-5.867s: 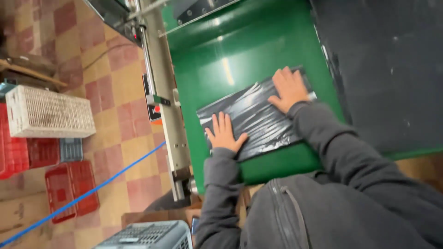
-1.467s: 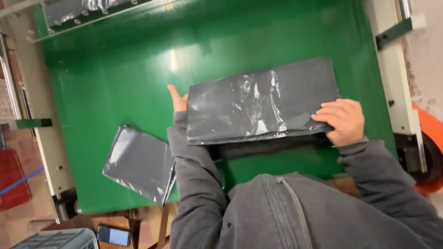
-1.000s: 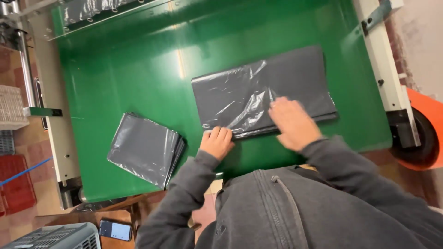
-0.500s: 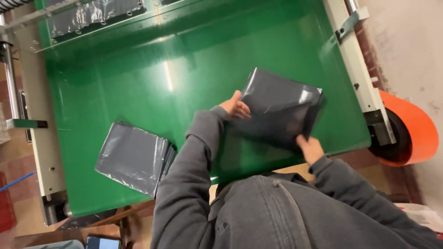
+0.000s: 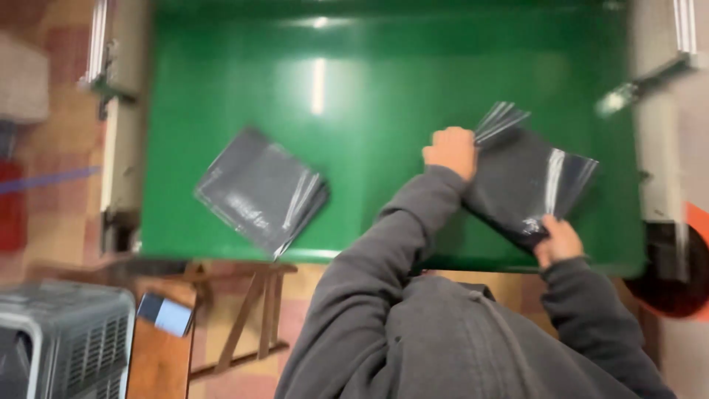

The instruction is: Fold plastic bags as they emerge from the cutting machine and place them into a basket.

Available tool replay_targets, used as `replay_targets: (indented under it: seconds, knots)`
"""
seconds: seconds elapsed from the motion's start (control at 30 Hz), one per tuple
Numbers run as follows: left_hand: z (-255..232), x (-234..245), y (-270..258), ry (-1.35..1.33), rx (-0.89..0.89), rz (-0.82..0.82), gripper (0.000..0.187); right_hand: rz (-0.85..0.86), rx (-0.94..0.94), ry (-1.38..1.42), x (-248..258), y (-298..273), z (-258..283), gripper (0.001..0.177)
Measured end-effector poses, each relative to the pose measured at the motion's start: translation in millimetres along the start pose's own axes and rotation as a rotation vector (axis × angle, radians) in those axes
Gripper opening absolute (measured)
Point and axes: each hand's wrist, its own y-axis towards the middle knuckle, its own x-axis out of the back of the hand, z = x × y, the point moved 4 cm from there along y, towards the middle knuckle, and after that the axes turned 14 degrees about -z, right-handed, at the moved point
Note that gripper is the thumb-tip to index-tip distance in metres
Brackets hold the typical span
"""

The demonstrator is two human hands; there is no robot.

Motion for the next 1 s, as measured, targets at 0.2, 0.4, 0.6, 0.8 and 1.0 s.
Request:
replay_targets:
  seconds: [0.2,0.4,0.6,0.8,1.0]
  knots:
    - [83.1,122.1,-84.7,-0.370,-0.425,-0.212,0.021,0.137,0.288,0.424,-63.7,-104.7,69.4,0.030]
    - [325.5,299.3,-93.9,-0.267,-0.023,-0.124,0.034,0.475,0.557,0.426,-260.1,-215.4,108.6,0.057]
    - [543.9,215.1,-52.7,-0.119,0.121,-0.126,0.050,0.440,0.739,0.029,-397.4,-280.4,61.0,0.046]
    - [547.4,151.8,-27.8,0.097,-0.018,-0.268,0.061,0.321,0.645,-0.084,-408.0,-237.8,36.3,0.049]
    - [521.8,138.1,-2.7,0.024,0.377,0.042,0.059,0.471,0.412,-0.033,-392.6,-272.1,74.9,0.052]
